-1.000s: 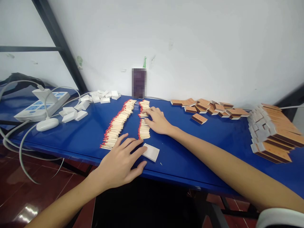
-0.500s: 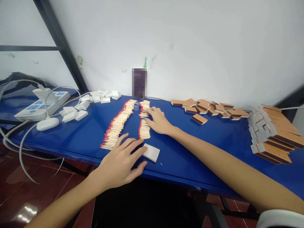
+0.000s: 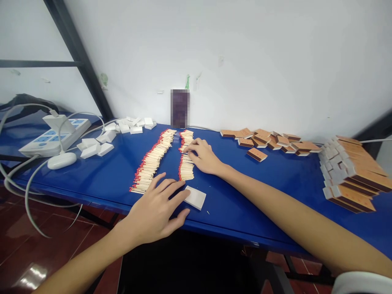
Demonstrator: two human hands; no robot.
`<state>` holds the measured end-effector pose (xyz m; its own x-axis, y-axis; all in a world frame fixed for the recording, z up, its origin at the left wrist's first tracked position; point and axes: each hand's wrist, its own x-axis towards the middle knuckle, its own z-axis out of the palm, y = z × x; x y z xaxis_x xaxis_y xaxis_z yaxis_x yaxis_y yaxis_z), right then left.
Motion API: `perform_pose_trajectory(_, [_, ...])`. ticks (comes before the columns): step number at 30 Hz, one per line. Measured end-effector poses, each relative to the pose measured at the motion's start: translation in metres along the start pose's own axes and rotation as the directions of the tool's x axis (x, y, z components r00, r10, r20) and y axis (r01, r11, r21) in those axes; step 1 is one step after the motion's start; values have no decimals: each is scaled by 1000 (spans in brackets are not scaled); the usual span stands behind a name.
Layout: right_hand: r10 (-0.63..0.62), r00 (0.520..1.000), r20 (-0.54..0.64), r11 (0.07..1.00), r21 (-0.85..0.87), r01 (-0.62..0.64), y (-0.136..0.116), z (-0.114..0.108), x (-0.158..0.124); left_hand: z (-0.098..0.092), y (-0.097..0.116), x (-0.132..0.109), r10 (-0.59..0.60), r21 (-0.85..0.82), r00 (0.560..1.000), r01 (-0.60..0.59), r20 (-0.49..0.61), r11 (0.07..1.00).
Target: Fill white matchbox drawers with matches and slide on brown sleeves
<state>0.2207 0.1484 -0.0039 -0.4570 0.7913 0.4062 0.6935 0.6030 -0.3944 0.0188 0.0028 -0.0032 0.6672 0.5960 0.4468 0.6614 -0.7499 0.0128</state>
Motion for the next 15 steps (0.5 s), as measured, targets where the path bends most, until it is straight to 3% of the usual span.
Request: perform_pose_trajectory(15, [-13,998,-62,994,-111,6,-5,2,-3,-1,0,0,4,-4,1000,-4,8,1000])
